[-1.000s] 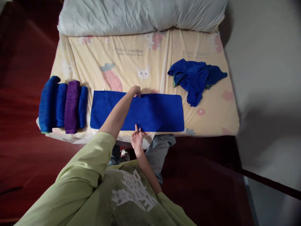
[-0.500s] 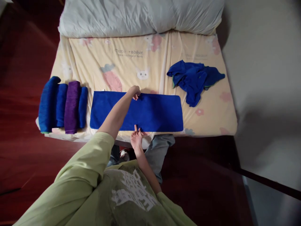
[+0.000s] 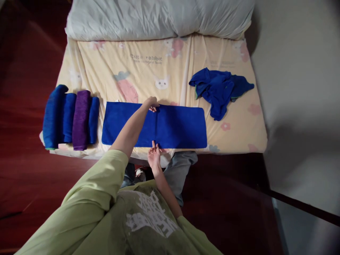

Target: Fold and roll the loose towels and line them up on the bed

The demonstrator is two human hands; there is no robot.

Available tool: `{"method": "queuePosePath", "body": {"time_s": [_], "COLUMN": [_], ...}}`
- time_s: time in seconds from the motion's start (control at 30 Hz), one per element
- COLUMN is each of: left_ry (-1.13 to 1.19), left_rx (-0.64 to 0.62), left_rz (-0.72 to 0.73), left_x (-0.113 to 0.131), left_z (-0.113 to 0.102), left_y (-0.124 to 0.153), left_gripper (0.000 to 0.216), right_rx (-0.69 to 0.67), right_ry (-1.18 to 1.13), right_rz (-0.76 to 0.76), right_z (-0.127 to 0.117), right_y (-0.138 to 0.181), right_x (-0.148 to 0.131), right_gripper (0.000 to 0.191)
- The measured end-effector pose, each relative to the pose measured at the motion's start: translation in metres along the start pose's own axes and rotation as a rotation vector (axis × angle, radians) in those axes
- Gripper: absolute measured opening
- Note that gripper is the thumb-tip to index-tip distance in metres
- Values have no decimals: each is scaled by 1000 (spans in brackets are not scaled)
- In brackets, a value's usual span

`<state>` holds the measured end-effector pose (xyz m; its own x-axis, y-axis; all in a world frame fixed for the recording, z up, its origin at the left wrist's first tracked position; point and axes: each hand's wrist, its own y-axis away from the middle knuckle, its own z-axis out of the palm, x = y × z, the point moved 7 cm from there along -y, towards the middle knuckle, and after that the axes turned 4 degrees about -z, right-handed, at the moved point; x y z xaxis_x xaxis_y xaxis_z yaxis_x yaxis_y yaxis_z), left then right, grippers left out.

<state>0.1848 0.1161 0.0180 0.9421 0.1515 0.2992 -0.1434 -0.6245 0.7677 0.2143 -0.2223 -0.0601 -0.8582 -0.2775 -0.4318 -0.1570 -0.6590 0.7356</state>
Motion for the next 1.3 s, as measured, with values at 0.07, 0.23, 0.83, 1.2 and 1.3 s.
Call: {"method": "queuePosePath", "body": {"time_s": [0.07, 0.23, 0.83, 1.2, 1.3], "left_ry": [56, 104, 601, 787, 812], "left_rx": [30, 114, 293, 627, 736], "left_rz": [12, 50, 385, 660, 702], "left_x": [-3, -8, 10, -12, -29], "left_z": [-4, -9, -46, -125, -143], "left_y": [-1, -2, 91, 277, 315], "left_gripper": [34, 25, 37, 37, 36], "right_rx": [8, 27, -74, -232, -255], "right_ry": [-8, -44, 358, 667, 747], "right_rz": [0, -8, -431, -995, -1186], "right_z": [0, -2, 7, 82, 119], "right_y": [1, 1, 47, 147, 176], "right_x": [0, 2, -91, -302, -341], "right_gripper": [23, 19, 39, 53, 60]}}
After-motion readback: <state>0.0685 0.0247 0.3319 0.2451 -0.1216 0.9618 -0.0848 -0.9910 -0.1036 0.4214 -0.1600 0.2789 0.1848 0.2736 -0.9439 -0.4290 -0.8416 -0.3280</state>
